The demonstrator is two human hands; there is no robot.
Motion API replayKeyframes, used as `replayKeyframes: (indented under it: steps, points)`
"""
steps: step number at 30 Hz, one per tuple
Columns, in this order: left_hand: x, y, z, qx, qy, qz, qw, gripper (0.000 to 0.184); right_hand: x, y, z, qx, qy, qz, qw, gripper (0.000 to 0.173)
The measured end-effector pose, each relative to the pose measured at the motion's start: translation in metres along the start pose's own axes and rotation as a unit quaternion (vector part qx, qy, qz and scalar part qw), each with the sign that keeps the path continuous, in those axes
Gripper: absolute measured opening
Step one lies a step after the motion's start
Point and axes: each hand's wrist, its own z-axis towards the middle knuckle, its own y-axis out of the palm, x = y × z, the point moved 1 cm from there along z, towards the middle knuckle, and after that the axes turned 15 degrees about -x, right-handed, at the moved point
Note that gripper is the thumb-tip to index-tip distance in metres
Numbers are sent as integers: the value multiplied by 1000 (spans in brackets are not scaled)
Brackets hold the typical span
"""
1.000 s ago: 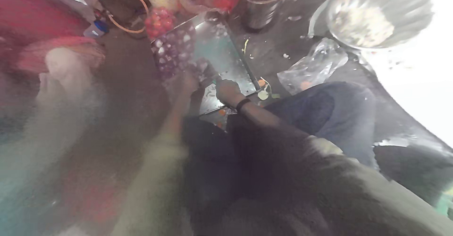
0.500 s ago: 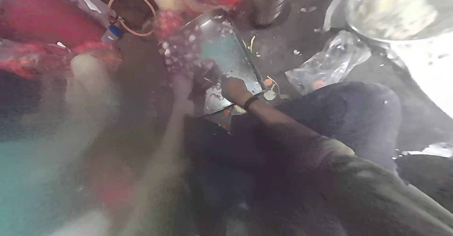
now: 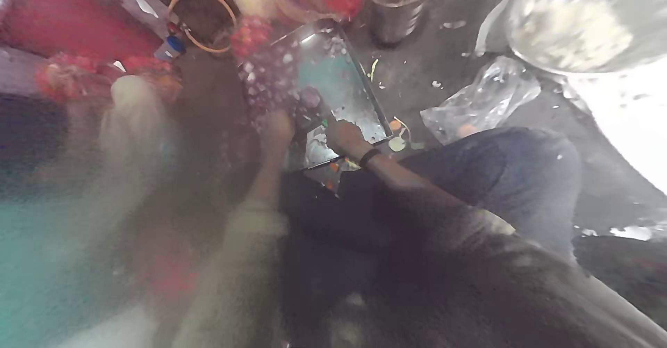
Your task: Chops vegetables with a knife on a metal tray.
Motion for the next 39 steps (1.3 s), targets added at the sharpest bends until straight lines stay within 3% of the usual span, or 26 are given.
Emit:
replayKeyframes:
  steps: [7, 10, 14, 16, 20, 24, 29, 32, 35, 39]
  points:
    - [-7, 3, -2, -75, -1, -198, 977, 38, -4, -2, -5, -4, -2, 44, 999, 39]
    - [-5, 0, -8, -74, -47, -153, 984, 47, 1, 10, -4, 6, -24, 61, 998, 35]
    - [-1, -9, -16, -67, -111, -118, 984, 42, 0, 14, -7, 2, -26, 72, 997, 31]
    - [4, -15, -22, -38, -89, -88, 991, 34, 1, 11, -7, 3, -37, 57, 998, 31]
    - [-5, -4, -4, 7, 42, -60, 997, 36, -1, 7, -1, -21, -23, 28, 999, 36]
    - [1, -3, -6, 6, 48, -67, 997, 32, -1, 12, 2, -13, -16, 34, 999, 41]
    - [-5, -2, -2, -17, 34, -65, 997, 39, -7, 19, -7, 4, -15, 52, 999, 33]
    - [0, -3, -7, -44, -38, -105, 993, 41, -5, 31, -21, 10, -28, 89, 996, 36]
    - [-4, -3, -5, -55, -99, -234, 966, 40, -1, 44, -24, 24, -37, 108, 993, 36]
    - [-17, 2, 1, -54, -53, -240, 968, 34, -15, 39, -35, 21, -30, 74, 997, 34]
